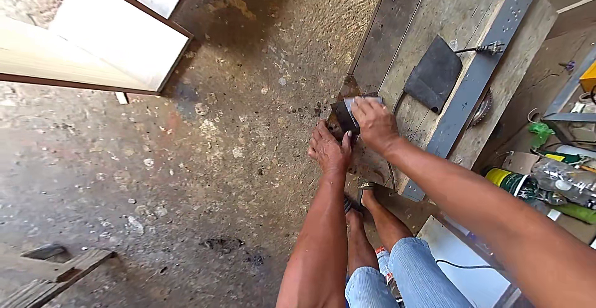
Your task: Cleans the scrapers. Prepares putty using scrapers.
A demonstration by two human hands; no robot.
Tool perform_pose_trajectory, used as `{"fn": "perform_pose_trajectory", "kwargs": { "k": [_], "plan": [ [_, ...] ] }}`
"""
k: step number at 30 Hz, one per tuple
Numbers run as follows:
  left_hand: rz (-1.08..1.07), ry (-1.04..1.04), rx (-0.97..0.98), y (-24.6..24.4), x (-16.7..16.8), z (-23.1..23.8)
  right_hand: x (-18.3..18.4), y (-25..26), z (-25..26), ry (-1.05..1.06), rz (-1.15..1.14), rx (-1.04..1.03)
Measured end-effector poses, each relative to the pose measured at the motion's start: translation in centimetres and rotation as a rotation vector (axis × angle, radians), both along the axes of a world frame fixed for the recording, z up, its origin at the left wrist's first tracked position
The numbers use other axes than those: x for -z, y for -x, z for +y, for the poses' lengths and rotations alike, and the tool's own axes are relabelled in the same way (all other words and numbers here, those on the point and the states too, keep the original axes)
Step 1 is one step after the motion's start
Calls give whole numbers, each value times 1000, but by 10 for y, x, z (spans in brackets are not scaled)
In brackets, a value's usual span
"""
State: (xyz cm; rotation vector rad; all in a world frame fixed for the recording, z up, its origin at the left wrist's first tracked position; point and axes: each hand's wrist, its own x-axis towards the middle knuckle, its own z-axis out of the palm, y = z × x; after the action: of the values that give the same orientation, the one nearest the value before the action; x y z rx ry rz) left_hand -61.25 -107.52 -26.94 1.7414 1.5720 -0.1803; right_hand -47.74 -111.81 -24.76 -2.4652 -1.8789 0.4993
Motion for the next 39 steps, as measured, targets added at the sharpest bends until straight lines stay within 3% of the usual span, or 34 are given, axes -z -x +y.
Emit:
{"fn": "perform_pose_trajectory", "kwargs": {
  "k": [3,7,11,14,18,22,26,30,33,37,39],
  "plan": [
    [-11,-17,-8,-2,2,1,4,2,-25,-65,-4,-68],
    [-10,-6,-5,0,1,-2,5,-19,4,-16,-15,24],
    [-13,-6,-4,-2,-2,2,4,-19,-18,-66,-13,-86],
    [-8,-3,-7,1,0,-2,7,-37,5,-26,-47,-3],
    [-7,-20,3,0,0,0,-2,-11,-21,0,-16,-63],
    [-6,-15,-4,3,1,-3,-1,-27,9,35,-27,24],
    [-20,-10,1,2,-1,-1,-8,-11,-21,34,12,-89],
    [-3,-7,-1,3,0,-2,-2,-22,8,36,0,3],
    [-8,-5,4,2,-1,-1,-6,-8,-20,19,17,-89],
    [-26,26,14,5,1,-2,0,-25,7,33,-39,-48],
    [-67,33,24,7,2,2,-5,-17,-4,48,-30,-66]
  ]
}}
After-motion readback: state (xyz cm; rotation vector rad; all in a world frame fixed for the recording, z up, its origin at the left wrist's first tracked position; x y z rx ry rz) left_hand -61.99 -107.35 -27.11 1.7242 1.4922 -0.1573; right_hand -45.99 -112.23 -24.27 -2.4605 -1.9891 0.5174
